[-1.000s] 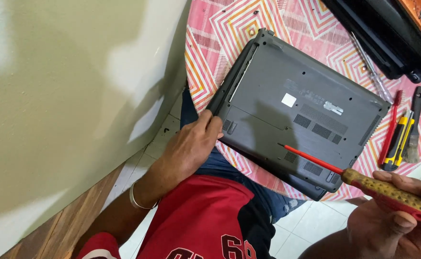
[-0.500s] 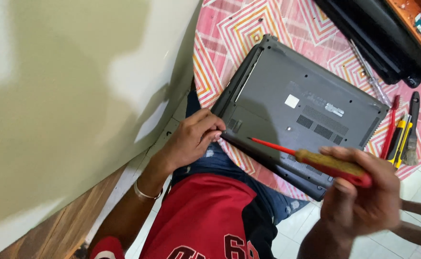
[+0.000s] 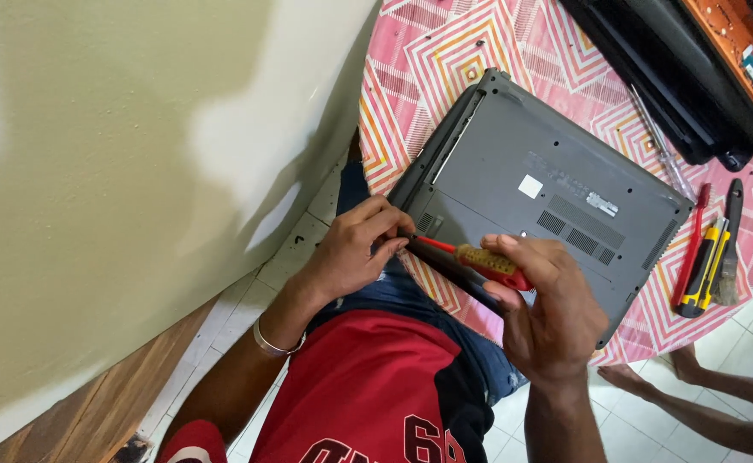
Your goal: The person uses a screwdriver to remove screws from the bottom panel of a laptop. They then lift the panel to reveal the internal components and continue to unscrew additional fasteners.
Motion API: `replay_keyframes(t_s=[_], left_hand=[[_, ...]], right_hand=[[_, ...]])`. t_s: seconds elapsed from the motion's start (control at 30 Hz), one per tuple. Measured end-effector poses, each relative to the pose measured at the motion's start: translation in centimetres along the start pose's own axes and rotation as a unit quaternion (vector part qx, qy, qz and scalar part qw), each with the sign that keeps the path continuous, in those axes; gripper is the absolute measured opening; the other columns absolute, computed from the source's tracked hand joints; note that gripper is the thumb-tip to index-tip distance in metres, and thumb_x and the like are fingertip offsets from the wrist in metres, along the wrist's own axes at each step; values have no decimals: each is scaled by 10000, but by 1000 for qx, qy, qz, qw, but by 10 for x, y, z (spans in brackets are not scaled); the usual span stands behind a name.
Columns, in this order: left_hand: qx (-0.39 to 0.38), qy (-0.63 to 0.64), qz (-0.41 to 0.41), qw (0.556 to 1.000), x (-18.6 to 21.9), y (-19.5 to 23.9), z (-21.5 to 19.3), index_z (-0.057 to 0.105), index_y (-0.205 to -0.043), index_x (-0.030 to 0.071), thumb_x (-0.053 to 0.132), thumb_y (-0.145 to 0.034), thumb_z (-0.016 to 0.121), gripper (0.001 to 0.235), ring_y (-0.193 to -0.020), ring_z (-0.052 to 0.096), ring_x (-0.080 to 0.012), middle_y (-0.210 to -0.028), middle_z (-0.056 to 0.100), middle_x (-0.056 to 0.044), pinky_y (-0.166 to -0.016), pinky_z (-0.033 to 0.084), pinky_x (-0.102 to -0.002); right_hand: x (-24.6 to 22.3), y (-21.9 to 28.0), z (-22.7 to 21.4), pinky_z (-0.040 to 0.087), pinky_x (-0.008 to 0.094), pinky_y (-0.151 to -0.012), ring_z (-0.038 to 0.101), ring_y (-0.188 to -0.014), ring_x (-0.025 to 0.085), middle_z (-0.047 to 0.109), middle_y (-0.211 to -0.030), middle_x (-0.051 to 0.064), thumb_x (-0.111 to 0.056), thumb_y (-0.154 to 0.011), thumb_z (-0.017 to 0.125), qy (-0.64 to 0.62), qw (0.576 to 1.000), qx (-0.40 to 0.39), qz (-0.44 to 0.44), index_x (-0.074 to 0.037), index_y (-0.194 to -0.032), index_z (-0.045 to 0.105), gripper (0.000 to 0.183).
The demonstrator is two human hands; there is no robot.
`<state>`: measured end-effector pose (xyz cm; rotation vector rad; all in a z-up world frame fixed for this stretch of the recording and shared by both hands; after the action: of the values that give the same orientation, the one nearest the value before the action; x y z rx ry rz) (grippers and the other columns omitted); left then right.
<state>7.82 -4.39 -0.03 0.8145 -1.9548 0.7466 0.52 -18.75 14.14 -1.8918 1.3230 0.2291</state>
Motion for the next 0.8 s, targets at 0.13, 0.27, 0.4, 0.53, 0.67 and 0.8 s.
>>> replay_keyframes(t_s=[0.13,0.27,0.4,0.53,0.67,0.8], left_hand=[[-3,-7,3,1000,-1,-1,0,659,-1099,50,-12,-917,738,208,-961,654,-206,-1067,617,-95,-828,625,-312],[-11,-17,7,1000,-3,-3,2,658,-1076,70,-8,-912,734,197,-912,644,-211,-1046,611,-89,-763,595,-331],[-26,-20,-2,999,-3,-4,2,654,-1051,87,2,-920,731,175,-890,641,-215,-1039,609,-80,-697,567,-335],[-24,8,70,997,50,-25,-32,678,-1030,68,-45,-864,719,205,-951,658,-250,-1015,634,-69,-810,534,-362],[14,29,177,984,91,-31,-42,631,-1159,-17,368,-992,636,420,-987,689,-284,-1060,684,-139,-870,552,-373],[63,26,186,980,96,-23,-44,672,-1110,11,106,-984,744,173,-854,710,-242,-988,711,-115,-820,571,-348]], right_hand=[[-8,-12,0,602,394,-870,745,-963,320,742,-1077,201,-208,-1028,590,-6,1000,-8,2,50,-1219,618,322],[-19,-21,3,586,398,-850,719,-920,326,732,-1049,218,-182,-1023,584,-7,999,-28,-15,78,-1209,613,321],[-25,-25,5,584,386,-794,702,-866,311,732,-1032,212,-180,-975,666,7,999,-36,-39,92,-1191,633,349],[-25,-42,8,517,345,-728,636,-773,238,714,-969,146,-228,-943,750,45,998,-43,-20,41,-1177,686,363],[-26,-58,16,480,306,-657,583,-709,186,623,-847,93,-331,-875,834,43,997,-28,-51,-1,-1021,695,387],[-39,-73,-4,428,457,-1090,625,-1229,317,637,-1355,166,-404,-980,565,-57,991,-124,13,-17,-1356,601,541]])
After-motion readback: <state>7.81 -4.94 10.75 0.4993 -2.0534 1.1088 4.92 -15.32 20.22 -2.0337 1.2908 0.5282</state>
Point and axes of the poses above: each hand's wrist, its own y-axis away from the middle knuckle, its own z-axis out of the palm, x = y × z, the point moved 10 cm from there along -y, towards the middle knuckle
